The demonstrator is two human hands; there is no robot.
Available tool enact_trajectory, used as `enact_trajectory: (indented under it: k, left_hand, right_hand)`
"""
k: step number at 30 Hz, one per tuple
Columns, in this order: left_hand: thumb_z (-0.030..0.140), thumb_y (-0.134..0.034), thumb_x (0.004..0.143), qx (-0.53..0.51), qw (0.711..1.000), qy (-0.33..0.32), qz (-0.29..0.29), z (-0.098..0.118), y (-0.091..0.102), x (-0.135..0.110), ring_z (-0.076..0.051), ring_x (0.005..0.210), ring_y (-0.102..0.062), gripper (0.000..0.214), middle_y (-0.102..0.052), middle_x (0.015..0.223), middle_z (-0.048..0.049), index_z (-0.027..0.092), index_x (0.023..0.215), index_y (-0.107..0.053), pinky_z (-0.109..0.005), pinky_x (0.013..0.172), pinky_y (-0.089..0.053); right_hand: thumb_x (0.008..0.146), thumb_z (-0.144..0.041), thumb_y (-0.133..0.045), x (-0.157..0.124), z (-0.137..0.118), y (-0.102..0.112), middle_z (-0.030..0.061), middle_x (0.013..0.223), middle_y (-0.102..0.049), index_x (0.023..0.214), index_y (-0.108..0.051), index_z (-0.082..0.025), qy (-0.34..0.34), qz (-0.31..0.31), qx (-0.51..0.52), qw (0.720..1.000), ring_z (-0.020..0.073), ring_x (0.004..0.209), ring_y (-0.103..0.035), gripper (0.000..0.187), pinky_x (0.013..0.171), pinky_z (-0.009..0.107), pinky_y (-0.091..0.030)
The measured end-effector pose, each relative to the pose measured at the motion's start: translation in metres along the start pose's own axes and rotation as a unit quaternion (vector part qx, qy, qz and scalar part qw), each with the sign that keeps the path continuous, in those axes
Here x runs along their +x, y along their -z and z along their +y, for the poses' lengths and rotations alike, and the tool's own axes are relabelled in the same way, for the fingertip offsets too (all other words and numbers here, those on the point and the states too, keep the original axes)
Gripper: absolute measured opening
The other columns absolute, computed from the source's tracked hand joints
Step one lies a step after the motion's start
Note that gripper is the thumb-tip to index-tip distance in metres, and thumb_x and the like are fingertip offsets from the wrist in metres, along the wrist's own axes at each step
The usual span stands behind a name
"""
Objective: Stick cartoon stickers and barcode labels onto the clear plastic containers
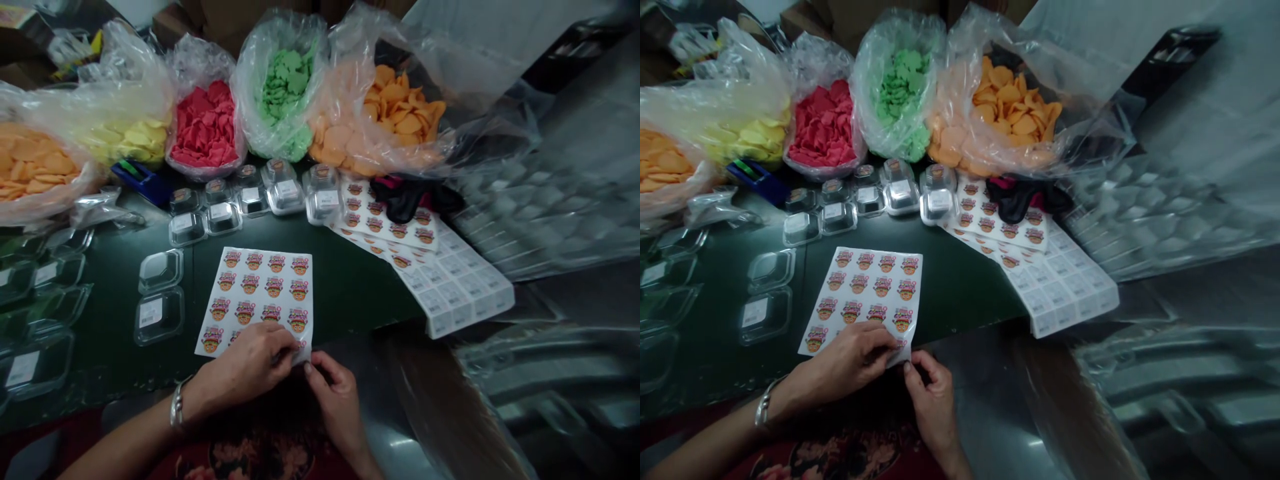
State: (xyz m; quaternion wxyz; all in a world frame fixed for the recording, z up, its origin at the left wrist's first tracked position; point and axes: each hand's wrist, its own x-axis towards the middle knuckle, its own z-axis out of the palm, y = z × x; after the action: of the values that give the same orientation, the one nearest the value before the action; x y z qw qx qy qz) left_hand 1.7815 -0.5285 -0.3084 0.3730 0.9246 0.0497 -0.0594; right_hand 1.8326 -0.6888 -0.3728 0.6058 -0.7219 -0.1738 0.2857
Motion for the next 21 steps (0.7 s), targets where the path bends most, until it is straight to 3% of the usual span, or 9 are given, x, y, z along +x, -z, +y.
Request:
enact_trajectory:
  k: [2, 5, 8, 11, 13, 15, 18, 21]
  left_hand:
    - [0.008, -0.05, 0.081, -0.068, 0.997, 0.018, 0.018, -0.006, 0.002, 0.0, -0.01, 0.064, -0.057, 0.019, -0.065, 0.073, 0.0006, 0.017, 0.082, -0.066, -0.019, 0.06, -0.041]
    - [0.013, -0.049, 0.083, -0.119, 0.981, 0.061, 0.142, -0.016, 0.008, 0.001, -0.01, 0.06, -0.057, 0.017, -0.065, 0.068, 0.0015, 0.016, 0.08, -0.065, -0.018, 0.057, -0.041]
    - [0.013, -0.05, 0.082, -0.085, 0.958, 0.044, 0.269, -0.022, 0.014, 0.001, -0.01, 0.061, -0.058, 0.015, -0.065, 0.068, 0.0007, 0.015, 0.077, -0.064, -0.02, 0.061, -0.044]
    - [0.011, -0.049, 0.083, -0.015, 0.934, -0.014, 0.356, -0.021, 0.02, -0.004, -0.011, 0.061, -0.057, 0.015, -0.063, 0.067, -0.0007, 0.016, 0.078, -0.062, -0.022, 0.06, -0.045]
    - [0.01, -0.048, 0.084, 0.062, 0.905, -0.051, 0.417, -0.02, 0.024, -0.011, -0.014, 0.067, -0.057, 0.015, -0.064, 0.071, -0.0034, 0.016, 0.082, -0.062, -0.025, 0.063, -0.046]
    - [0.011, -0.047, 0.085, 0.14, 0.885, -0.077, 0.436, -0.021, 0.027, -0.019, -0.016, 0.07, -0.056, 0.015, -0.064, 0.072, -0.0049, 0.016, 0.084, -0.061, -0.029, 0.066, -0.046]
    - [0.013, -0.046, 0.085, 0.198, 0.887, -0.095, 0.406, -0.025, 0.029, -0.034, -0.017, 0.066, -0.054, 0.015, -0.063, 0.068, -0.004, 0.016, 0.08, -0.061, -0.031, 0.062, -0.042]
    - [0.016, -0.049, 0.085, 0.154, 0.908, -0.092, 0.379, -0.033, 0.034, -0.054, -0.017, 0.073, -0.057, 0.013, -0.065, 0.077, -0.0049, 0.015, 0.088, -0.062, -0.033, 0.067, -0.045]
  right_hand:
    - [0.08, -0.041, -0.055, 0.001, 0.001, 0.0, -0.0002, 0.058, -0.055, 0.065, -0.062, -0.015, -0.009, 0.006, -0.008, 1.0, 0.013, 0.055, -0.048, 0.031, 0.052, 0.021, -0.04]
    - [0.081, -0.044, -0.051, 0.002, -0.008, 0.012, -0.0001, 0.053, -0.054, 0.059, -0.058, -0.016, -0.027, -0.051, -0.074, 0.996, 0.0131, 0.051, -0.047, 0.037, 0.049, 0.021, -0.038]
    - [0.081, -0.042, -0.056, 0.007, -0.038, 0.035, -0.0002, 0.051, -0.054, 0.055, -0.058, -0.017, 0.013, -0.143, -0.182, 0.973, 0.0132, 0.05, -0.049, 0.036, 0.048, 0.021, -0.035]
    - [0.083, -0.043, -0.057, 0.023, -0.079, 0.041, 0.0014, 0.061, -0.06, 0.067, -0.064, -0.018, 0.059, -0.131, -0.166, 0.976, 0.0142, 0.058, -0.055, 0.031, 0.054, 0.021, -0.04]
    - [0.084, -0.053, -0.052, 0.041, -0.099, 0.025, 0.0035, 0.062, -0.061, 0.072, -0.066, -0.017, 0.035, -0.171, -0.093, 0.98, 0.0147, 0.058, -0.055, 0.041, 0.054, 0.023, -0.042]
    - [0.082, -0.062, -0.049, 0.059, -0.106, -0.003, 0.0041, 0.057, -0.059, 0.068, -0.064, -0.014, -0.01, -0.236, -0.031, 0.971, 0.014, 0.053, -0.053, 0.052, 0.051, 0.023, -0.042]
    - [0.075, -0.063, -0.057, 0.076, -0.1, -0.042, 0.0012, 0.054, -0.055, 0.061, -0.058, -0.015, -0.044, -0.259, -0.005, 0.965, 0.0116, 0.049, -0.047, 0.05, 0.047, 0.022, -0.039]
    - [0.074, -0.054, -0.063, 0.08, -0.091, -0.059, -0.0002, 0.056, -0.055, 0.064, -0.059, -0.016, -0.039, -0.264, -0.023, 0.963, 0.0115, 0.051, -0.046, 0.039, 0.047, 0.022, -0.039]
